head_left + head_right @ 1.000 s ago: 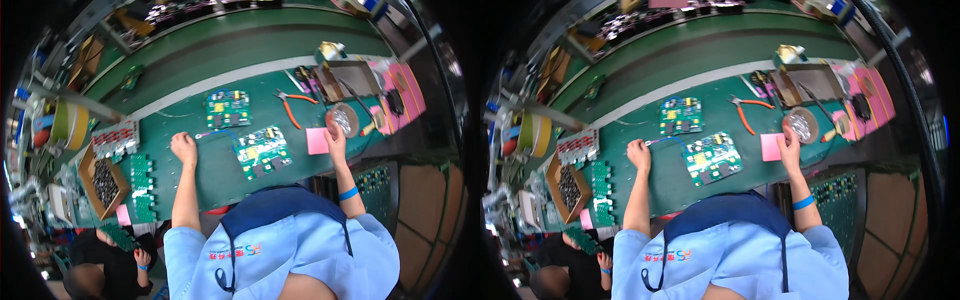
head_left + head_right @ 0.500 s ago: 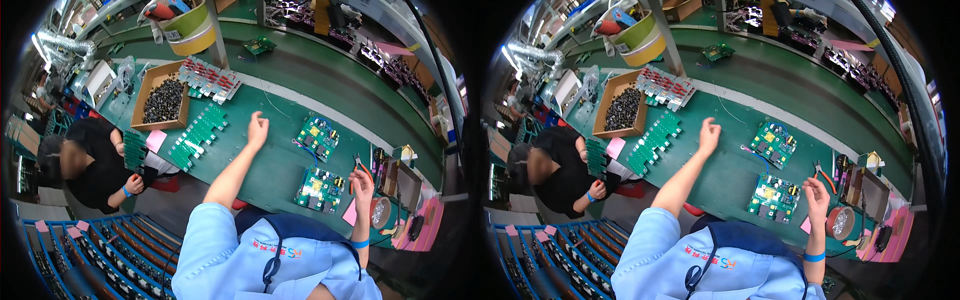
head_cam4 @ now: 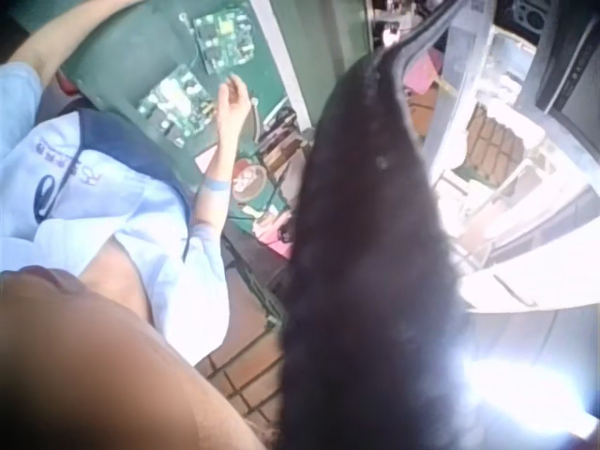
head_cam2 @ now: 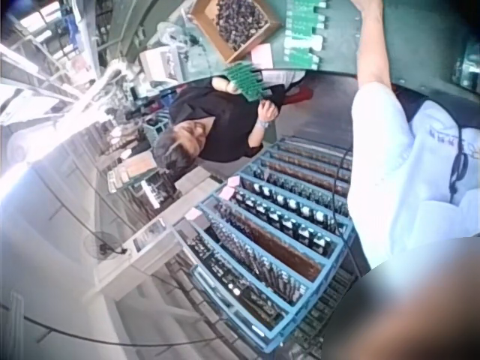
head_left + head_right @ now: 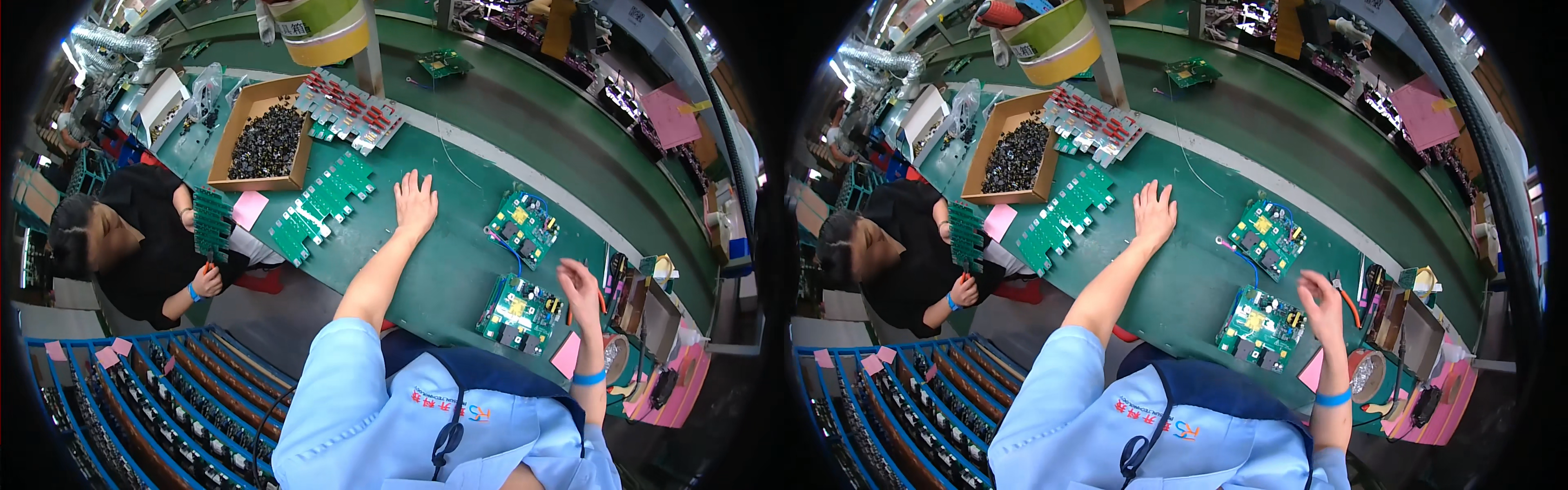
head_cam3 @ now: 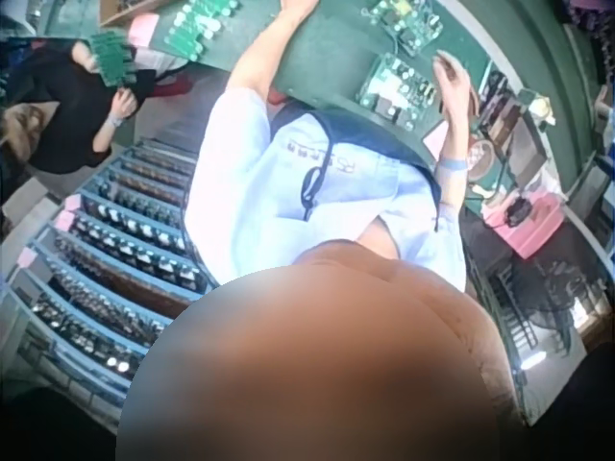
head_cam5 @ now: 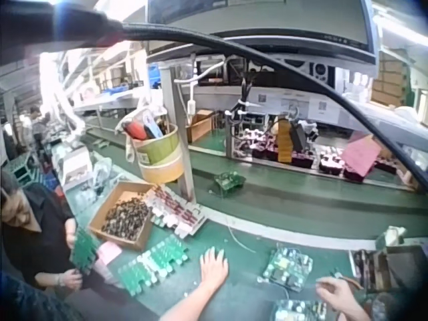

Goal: The person uses pliers to trim components on a green circuit board and then uses a soldering iron to solder connections. They handle multiple circuit boards, moving them between a workbench and a nearby rack.

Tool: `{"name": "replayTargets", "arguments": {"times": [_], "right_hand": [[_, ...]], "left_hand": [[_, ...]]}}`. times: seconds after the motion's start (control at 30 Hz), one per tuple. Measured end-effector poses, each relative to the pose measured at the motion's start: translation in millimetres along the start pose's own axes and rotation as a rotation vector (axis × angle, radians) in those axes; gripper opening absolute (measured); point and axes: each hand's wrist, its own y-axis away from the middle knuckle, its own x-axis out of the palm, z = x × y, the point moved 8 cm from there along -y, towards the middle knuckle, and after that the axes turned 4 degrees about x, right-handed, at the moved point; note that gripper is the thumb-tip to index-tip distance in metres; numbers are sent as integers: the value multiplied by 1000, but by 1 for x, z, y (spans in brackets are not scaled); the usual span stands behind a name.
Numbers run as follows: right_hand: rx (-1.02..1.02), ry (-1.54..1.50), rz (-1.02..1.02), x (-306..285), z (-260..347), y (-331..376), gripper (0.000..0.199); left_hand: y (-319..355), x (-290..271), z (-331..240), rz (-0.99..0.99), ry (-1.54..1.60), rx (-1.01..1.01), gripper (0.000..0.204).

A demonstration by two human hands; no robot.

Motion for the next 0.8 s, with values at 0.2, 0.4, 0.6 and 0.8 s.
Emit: {"name": "replayTargets", "arguments": {"times": [0.2,0.4,0.6,0.8], "right_hand": [[-274,529,24,40,15,-47,42],[-284,718,48,64,11,-55,54],[-305,844,44,70,16,-57,54],[-298,970,57,78,10,-62,53]], "left_hand": [[-6,-3,0,-19,64,-8,39],[-4,-9,-2,-76,43,3,37],[-4,-7,-1,-66,28,-9,37],[-5,-8,-2,-68,30,-10,37]]}}
